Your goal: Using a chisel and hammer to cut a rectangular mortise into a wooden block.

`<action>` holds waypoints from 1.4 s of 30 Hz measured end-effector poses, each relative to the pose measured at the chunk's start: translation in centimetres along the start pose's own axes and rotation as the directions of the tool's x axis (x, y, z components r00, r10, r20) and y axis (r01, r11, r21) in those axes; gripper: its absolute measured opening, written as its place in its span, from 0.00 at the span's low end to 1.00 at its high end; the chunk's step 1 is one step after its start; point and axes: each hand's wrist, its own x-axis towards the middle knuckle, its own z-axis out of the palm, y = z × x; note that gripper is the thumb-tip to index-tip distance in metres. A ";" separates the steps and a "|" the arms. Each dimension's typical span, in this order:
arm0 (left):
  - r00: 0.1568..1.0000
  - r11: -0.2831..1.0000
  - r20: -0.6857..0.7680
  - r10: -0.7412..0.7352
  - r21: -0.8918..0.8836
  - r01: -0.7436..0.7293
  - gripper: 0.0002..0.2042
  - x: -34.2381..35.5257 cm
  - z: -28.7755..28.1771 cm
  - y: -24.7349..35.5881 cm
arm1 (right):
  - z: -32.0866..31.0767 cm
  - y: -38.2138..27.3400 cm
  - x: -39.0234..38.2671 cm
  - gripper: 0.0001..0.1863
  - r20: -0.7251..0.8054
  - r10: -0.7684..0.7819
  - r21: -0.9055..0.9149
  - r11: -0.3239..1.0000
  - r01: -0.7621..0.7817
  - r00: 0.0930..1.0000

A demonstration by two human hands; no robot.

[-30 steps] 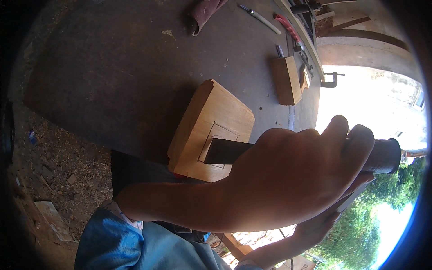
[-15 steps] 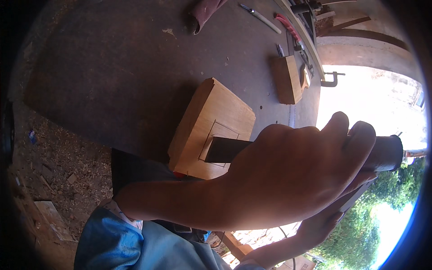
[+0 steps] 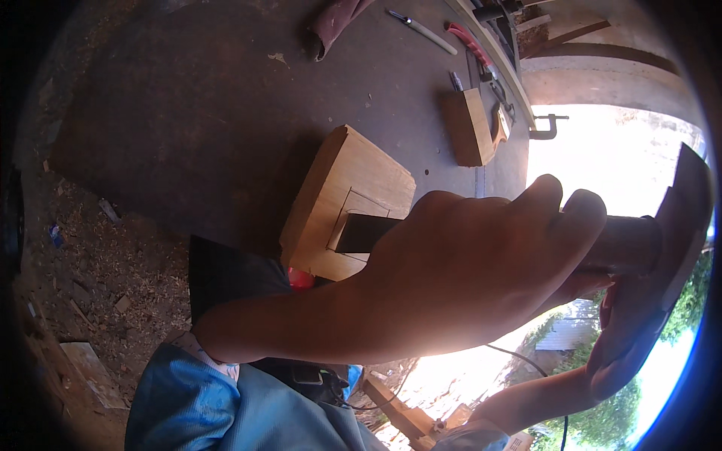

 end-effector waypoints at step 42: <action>0.999 1.000 0.043 0.012 -0.028 -0.010 0.23 0.4 -1.1 0.5 | -6.0 -2.8 -1.4 0.32 0.204 0.187 -0.098 0.981 -0.170 0.961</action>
